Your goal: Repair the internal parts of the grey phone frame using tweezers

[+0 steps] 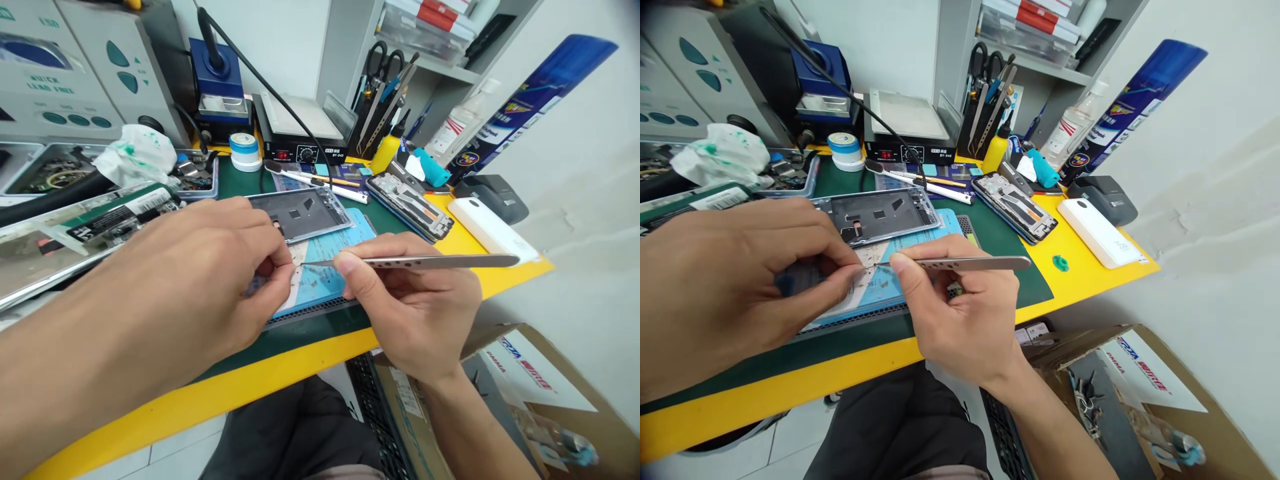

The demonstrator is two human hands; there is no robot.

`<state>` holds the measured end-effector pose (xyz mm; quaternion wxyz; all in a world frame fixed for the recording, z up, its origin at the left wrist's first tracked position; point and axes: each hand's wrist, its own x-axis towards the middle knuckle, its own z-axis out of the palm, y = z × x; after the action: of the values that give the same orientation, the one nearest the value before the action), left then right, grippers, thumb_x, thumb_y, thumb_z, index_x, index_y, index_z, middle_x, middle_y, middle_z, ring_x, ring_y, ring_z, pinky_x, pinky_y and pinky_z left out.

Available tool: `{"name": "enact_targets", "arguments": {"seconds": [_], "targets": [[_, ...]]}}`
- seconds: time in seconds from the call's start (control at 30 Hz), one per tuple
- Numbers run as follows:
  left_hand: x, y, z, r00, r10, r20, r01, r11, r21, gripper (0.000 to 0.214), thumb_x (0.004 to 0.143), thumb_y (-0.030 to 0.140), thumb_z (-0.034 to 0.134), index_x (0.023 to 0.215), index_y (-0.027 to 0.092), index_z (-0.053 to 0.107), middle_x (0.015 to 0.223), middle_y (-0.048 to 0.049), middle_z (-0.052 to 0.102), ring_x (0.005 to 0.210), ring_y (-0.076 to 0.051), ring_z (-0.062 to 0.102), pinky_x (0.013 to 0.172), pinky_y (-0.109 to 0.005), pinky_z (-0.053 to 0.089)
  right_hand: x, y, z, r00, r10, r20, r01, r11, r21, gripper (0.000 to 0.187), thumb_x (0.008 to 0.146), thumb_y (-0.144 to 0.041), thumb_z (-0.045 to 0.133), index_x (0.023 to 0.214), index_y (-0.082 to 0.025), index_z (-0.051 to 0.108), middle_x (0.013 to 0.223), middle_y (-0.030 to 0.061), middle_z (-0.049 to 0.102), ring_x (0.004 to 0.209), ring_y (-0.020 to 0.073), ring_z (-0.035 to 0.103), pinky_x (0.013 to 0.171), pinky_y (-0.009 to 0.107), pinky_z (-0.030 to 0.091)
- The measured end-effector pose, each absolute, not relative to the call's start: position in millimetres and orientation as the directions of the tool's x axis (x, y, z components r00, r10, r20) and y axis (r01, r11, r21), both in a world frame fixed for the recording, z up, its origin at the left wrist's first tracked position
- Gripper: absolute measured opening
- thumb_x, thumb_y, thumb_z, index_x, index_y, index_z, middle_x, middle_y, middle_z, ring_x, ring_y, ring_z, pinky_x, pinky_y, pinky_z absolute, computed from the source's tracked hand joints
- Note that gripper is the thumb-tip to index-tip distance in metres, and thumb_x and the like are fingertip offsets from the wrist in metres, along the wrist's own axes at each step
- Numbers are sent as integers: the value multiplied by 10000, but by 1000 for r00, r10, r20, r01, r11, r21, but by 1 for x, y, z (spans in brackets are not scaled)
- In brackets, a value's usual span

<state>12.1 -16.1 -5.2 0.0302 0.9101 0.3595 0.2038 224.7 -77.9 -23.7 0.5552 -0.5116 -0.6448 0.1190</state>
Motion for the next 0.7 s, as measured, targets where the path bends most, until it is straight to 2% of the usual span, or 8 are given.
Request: {"name": "enact_targets", "arguments": {"seconds": [0.33,0.7], "targets": [[14,-14,-6,663,648,374,639,-751,167,309,1059,289,497,832,213,692,799,-19,672,727,-184,580,669,-336,353,223,-78,-23,156,782,603,551,438,-710,238,945,-116,811,743,-227,751,791,5,772,660,163,681,539,302,522],[13,-15,-5,660,641,393,638,-754,159,289,1051,304,530,830,221,697,772,-6,649,700,-182,565,655,-333,319,222,-78,-23,190,781,594,518,434,-737,182,932,-107,824,797,-224,788,739,-6,745,600,137,646,504,283,497]]}}
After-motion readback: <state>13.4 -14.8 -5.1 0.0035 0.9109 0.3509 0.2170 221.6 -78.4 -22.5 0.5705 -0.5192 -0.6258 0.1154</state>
